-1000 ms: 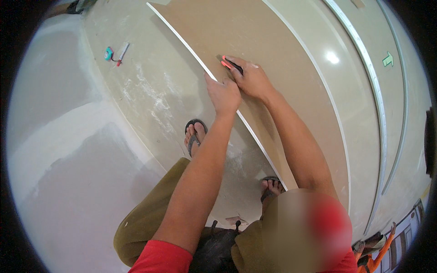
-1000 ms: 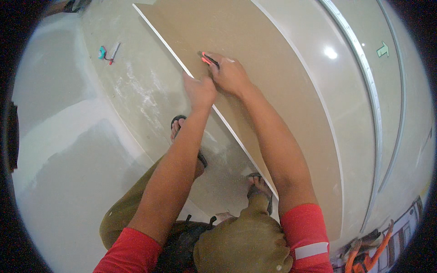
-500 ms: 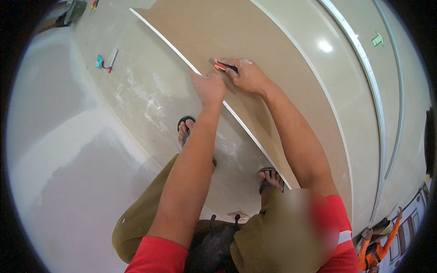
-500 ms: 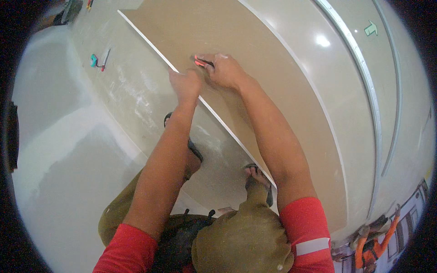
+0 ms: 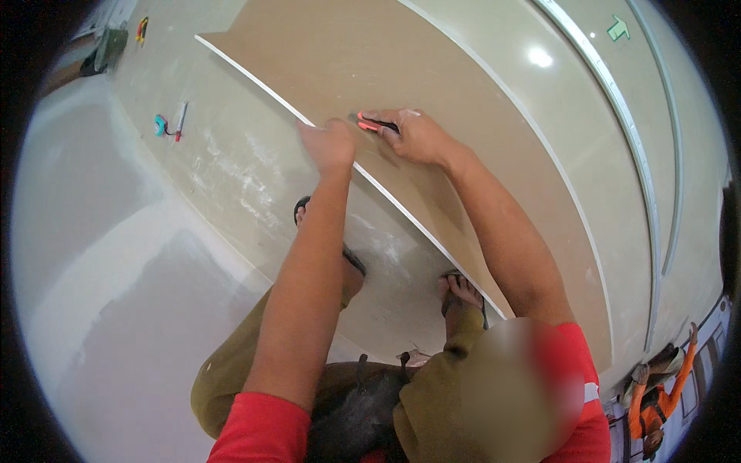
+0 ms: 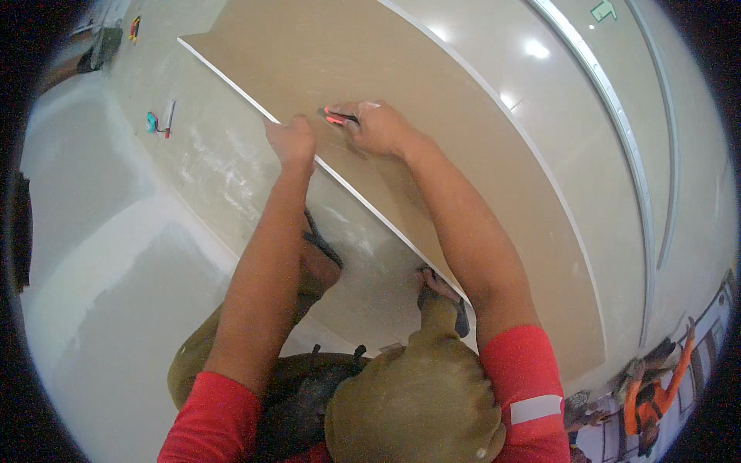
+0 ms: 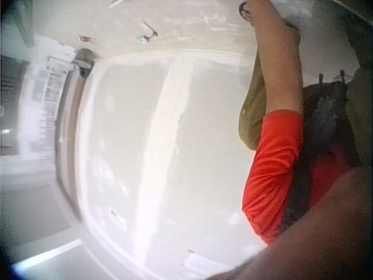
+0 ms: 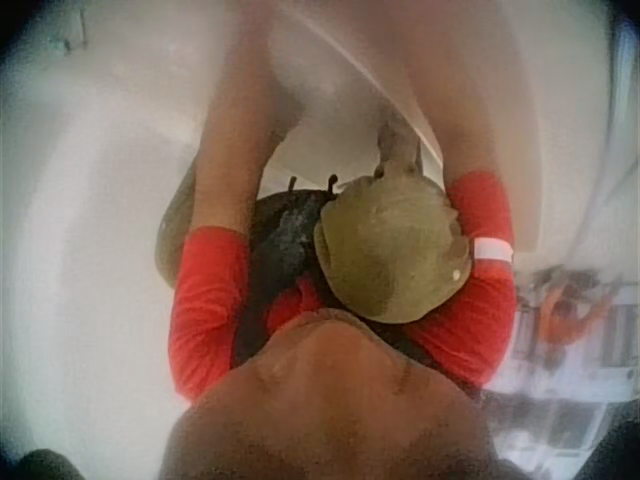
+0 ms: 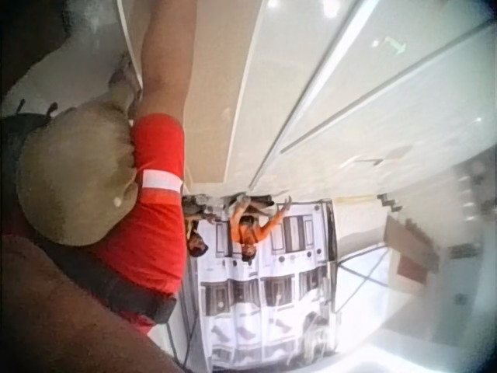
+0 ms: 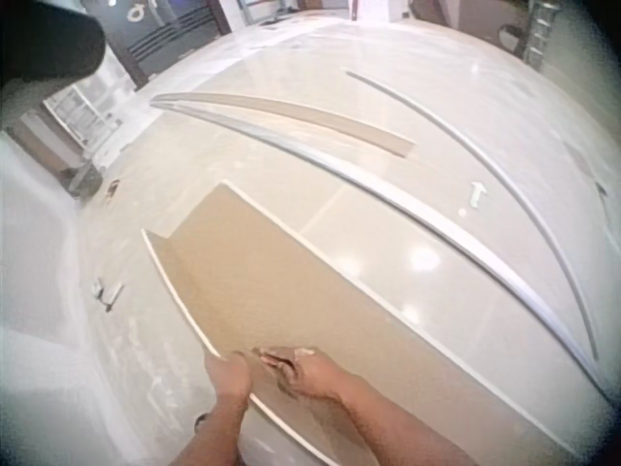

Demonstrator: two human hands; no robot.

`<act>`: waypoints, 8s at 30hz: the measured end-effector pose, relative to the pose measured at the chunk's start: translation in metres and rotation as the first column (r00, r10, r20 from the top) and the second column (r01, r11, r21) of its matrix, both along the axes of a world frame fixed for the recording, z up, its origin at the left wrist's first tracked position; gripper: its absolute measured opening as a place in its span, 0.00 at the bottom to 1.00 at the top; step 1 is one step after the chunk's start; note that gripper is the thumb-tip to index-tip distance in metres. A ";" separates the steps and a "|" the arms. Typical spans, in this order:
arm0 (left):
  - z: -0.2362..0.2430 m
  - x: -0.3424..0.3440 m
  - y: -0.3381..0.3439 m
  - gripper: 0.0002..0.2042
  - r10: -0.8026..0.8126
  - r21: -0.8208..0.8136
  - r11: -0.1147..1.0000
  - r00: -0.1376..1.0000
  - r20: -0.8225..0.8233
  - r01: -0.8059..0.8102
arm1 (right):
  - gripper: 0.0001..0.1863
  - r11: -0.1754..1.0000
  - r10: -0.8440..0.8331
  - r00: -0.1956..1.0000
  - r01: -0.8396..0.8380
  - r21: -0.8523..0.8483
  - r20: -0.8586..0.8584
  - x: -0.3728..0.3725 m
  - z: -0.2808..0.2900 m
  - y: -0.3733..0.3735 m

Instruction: The person cuts a piece of drywall by scoring it with a utility knife and then snapping it along the scored line.

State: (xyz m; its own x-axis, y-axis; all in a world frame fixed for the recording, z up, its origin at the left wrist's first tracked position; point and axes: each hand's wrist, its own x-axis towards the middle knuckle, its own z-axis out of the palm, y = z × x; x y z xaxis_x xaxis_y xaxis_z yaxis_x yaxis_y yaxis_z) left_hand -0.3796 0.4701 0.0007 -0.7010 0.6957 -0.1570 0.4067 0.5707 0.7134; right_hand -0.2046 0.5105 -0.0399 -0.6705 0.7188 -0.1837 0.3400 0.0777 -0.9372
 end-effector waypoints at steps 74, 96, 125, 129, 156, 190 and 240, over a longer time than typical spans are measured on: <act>-0.014 -0.015 0.001 0.27 0.020 0.134 0.991 0.996 0.085 -0.031 | 0.21 0.922 -0.024 0.974 0.108 -0.371 0.224 0.277 0.039 -0.242; -0.011 -0.019 -0.008 0.24 0.046 0.128 0.989 0.966 0.254 -0.081 | 0.23 0.663 -0.335 0.839 0.533 -0.525 0.429 0.284 0.062 -0.253; -0.027 -0.361 0.223 0.20 0.218 -0.419 0.904 0.753 0.620 0.083 | 0.32 0.690 -0.494 0.482 0.724 -0.012 0.724 0.173 0.013 -0.247; -0.034 -0.419 0.273 0.18 0.082 -0.328 0.912 0.676 0.732 0.245 | 0.28 0.735 -0.460 0.394 0.672 0.092 0.796 0.164 0.027 -0.238; 0.037 -0.339 0.177 0.21 -0.080 -0.280 0.901 0.762 0.643 0.331 | 0.20 0.747 -0.399 0.788 0.576 -0.332 0.469 -0.113 0.111 0.025; 0.025 -0.308 0.167 0.22 -0.247 -0.225 0.937 0.962 0.118 0.268 | 0.21 0.973 -0.229 0.973 0.230 -0.015 0.012 -0.353 -0.006 0.167; 0.013 -0.316 0.166 0.25 -0.322 -0.212 0.923 0.946 0.036 0.322 | 0.22 0.987 -0.146 0.989 0.147 -0.070 0.031 -0.313 -0.020 0.154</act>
